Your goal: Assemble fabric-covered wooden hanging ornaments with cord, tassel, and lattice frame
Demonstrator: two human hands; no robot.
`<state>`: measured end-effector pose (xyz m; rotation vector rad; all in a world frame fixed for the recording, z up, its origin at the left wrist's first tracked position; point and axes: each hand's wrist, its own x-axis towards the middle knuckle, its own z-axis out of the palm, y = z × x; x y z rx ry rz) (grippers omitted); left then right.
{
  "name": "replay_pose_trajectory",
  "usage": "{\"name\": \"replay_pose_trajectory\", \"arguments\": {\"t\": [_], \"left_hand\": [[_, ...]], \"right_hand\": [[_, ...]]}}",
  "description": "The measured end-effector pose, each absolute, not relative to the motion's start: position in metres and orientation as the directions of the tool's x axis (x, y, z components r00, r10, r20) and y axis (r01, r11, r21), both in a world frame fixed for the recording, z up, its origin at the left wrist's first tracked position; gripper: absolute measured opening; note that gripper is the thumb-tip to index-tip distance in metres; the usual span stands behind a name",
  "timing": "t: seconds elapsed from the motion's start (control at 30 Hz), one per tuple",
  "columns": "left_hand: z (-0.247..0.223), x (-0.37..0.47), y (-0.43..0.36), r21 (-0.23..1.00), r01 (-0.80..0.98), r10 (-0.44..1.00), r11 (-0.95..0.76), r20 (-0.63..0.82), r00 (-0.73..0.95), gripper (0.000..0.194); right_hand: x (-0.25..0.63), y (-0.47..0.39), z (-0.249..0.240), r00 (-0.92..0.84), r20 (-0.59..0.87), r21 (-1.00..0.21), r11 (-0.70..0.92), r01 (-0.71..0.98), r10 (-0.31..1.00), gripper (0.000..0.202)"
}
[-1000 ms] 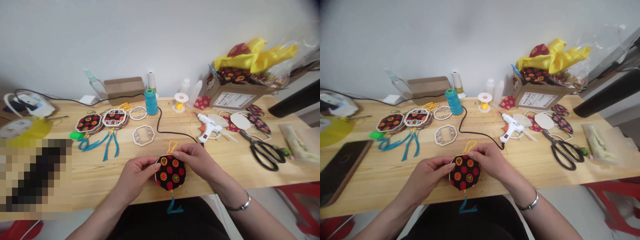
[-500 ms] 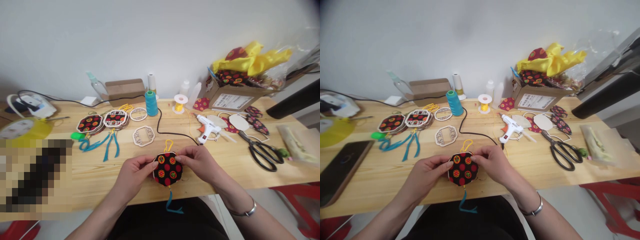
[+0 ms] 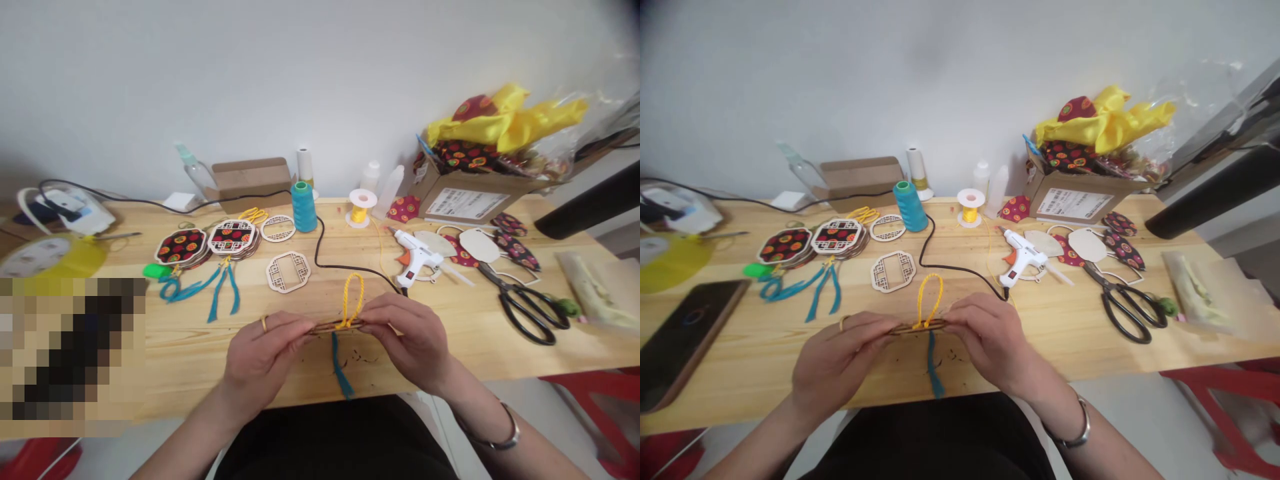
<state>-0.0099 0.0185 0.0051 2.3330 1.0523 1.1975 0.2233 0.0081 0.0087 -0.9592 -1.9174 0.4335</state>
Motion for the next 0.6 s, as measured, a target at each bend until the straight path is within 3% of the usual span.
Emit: {"name": "replay_pose_trajectory", "arguments": {"t": [0.1, 0.2, 0.43, 0.6], "left_hand": [[0.006, -0.016, 0.019, 0.315, 0.458, 0.537, -0.831, 0.670, 0.514, 0.030], [0.007, -0.019, 0.018, 0.181, 0.462, 0.450, -0.868, 0.677, 0.582, 0.030], [0.009, -0.019, 0.018, 0.111, 0.483, 0.423, -0.869, 0.674, 0.605, 0.024], [0.008, -0.018, 0.019, 0.128, 0.496, 0.439, -0.859, 0.681, 0.585, 0.025]], "right_hand": [[0.228, 0.004, 0.004, -0.374, 0.711, -0.387, 0.775, 0.499, 0.595, 0.021], [0.234, -0.001, -0.002, -0.461, 0.711, -0.252, 0.805, 0.538, 0.531, 0.027], [0.238, -0.005, -0.004, -0.493, 0.700, -0.195, 0.803, 0.564, 0.516, 0.027], [0.236, -0.004, -0.003, -0.491, 0.708, -0.180, 0.802, 0.570, 0.507, 0.026]]}}
